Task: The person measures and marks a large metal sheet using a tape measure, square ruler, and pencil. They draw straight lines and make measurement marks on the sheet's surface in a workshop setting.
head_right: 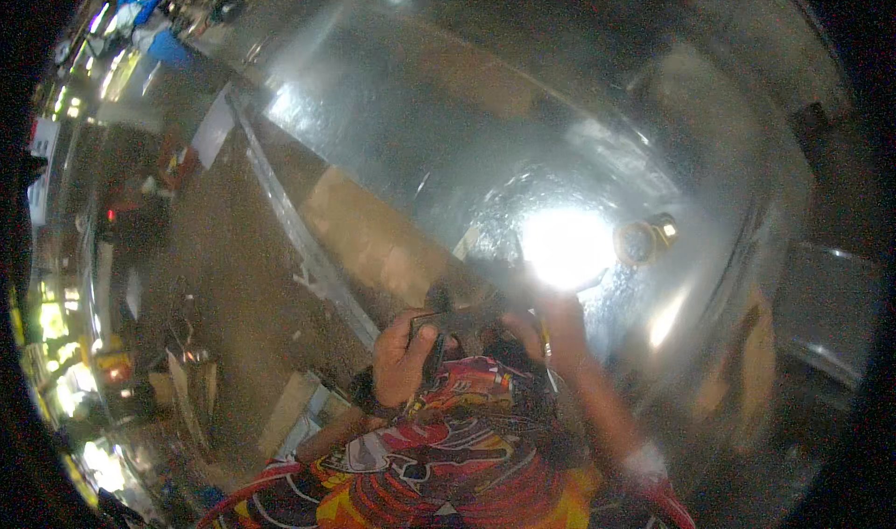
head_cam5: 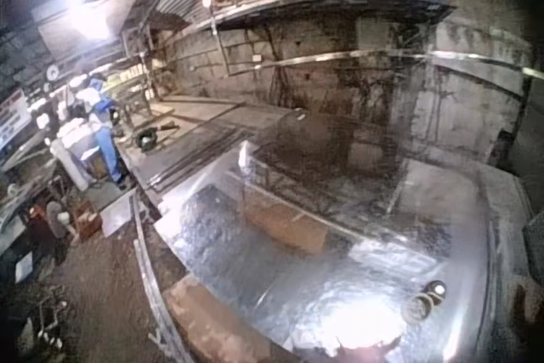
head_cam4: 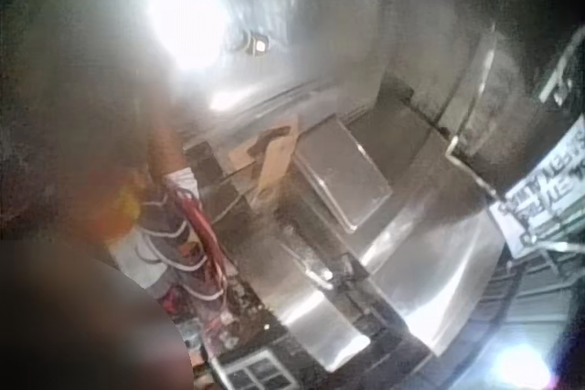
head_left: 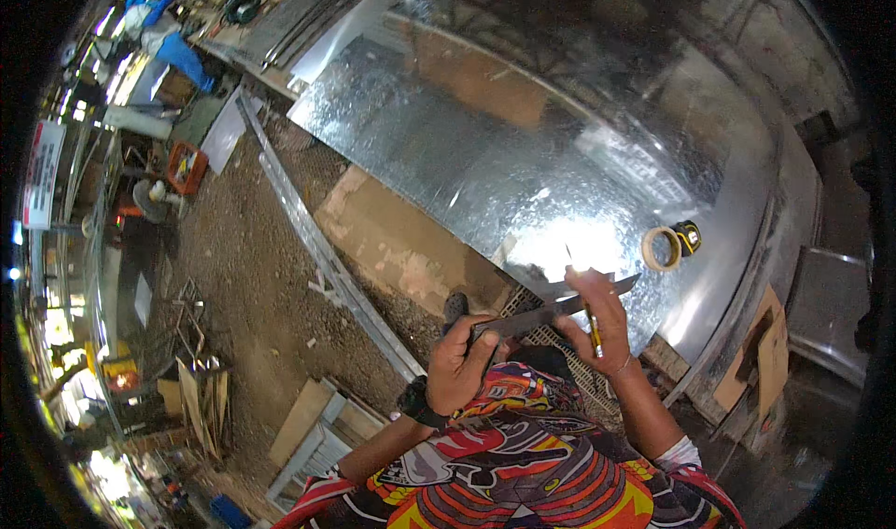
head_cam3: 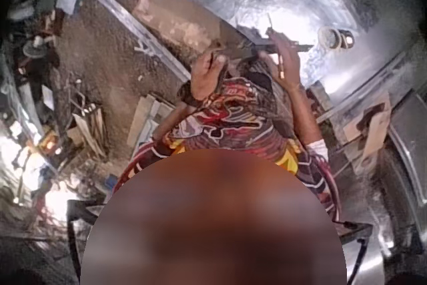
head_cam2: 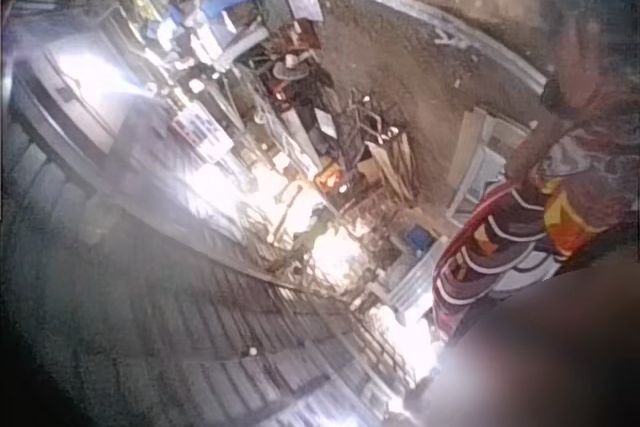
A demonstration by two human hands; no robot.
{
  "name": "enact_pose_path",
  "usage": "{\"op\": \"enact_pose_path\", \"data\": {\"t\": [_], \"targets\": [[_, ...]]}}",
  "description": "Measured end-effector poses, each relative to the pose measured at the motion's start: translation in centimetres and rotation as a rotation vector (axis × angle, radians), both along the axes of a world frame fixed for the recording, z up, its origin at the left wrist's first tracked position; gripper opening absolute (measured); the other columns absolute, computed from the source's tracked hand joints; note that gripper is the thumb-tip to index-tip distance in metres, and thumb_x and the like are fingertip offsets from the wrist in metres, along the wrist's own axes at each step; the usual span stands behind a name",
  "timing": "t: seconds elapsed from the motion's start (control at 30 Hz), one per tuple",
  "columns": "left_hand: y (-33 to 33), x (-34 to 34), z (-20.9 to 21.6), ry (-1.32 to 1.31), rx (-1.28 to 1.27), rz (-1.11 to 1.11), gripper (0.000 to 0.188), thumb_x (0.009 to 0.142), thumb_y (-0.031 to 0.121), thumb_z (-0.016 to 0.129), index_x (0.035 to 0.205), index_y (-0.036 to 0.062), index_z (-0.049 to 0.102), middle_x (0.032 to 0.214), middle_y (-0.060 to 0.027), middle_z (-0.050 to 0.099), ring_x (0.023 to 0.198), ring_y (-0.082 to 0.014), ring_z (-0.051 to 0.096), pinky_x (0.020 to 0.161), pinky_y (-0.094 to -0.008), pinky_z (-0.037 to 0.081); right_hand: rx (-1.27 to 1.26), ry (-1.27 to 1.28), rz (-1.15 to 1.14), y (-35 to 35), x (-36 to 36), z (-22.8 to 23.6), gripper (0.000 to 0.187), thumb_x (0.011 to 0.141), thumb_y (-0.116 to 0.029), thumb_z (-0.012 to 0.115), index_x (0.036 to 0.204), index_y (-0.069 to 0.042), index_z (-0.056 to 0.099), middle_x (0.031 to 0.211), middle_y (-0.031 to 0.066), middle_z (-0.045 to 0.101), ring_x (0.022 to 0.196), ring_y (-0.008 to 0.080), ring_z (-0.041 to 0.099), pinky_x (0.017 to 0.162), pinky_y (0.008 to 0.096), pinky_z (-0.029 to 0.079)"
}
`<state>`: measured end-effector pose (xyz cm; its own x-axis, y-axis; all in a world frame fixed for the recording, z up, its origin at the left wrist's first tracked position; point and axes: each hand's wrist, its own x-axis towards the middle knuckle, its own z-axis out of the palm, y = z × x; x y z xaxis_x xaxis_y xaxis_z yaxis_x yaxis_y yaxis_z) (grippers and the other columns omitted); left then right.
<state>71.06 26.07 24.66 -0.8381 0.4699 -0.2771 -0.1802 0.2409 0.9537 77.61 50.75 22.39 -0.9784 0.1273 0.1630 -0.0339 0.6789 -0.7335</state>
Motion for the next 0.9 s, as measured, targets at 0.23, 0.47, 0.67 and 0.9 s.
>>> {"op": "enact_pose_path", "data": {"t": [0.23,0.47,0.67,0.9], "targets": [[-0.7,-5.3,2.2,0.066,0.117,-0.467,0.031,0.107,0.024,0.056,0.127,0.0006,0.059,0.104,-0.0114,0.072,0.096,-0.0147,0.069,0.084,-0.0299,0.053,0.3,-0.007,-0.19,-4.3,4.5,1.1,0.055,0.069,-0.024,0.093,0.113,-0.004,0.066,0.1,0.017,0.064,0.09,0.0333,0.066,0.076,0.0401,0.053],[-2.0,-7.9,-2.7,-0.152,0.336,-0.528,0.045,0.108,0.029,0.055,0.14,-0.0021,0.051,0.132,-0.0166,0.064,0.12,-0.023,0.062,0.105,-0.0356,0.047,0.382,0.034,-0.816,-6.0,11.9,1.3,0.049,0.075,-0.022,0.091,0.113,0.0,0.069,0.098,0.019,0.065,0.084,0.0338,0.067,0.07,0.0396,0.054],[-3.7,-11.4,-4.4,0.125,-0.033,-0.52,0.034,0.105,0.022,0.059,0.127,-0.0038,0.059,0.113,-0.0142,0.072,0.106,-0.0209,0.069,0.096,-0.0346,0.052,0.374,-0.002,-1.552,3.4,17.6,-2.0,0.057,0.082,-0.031,0.084,0.124,0.001,0.065,0.105,0.0211,0.062,0.101,0.0394,0.062,0.089,0.046,0.05],[-4.4,-12.2,-8.2,0.212,-0.205,-0.437,0.028,0.104,0.017,0.061,0.124,-0.0022,0.062,0.108,-0.0122,0.07,0.103,-0.0203,0.068,0.092,-0.0339,0.053,0.172,-0.167,-1.842,18.8,29.6,-11.0,0.06,0.081,-0.034,0.085,0.123,0.004,0.066,0.11,0.0249,0.069,0.103,0.039,0.067,0.089,0.0456,0.052]]}}
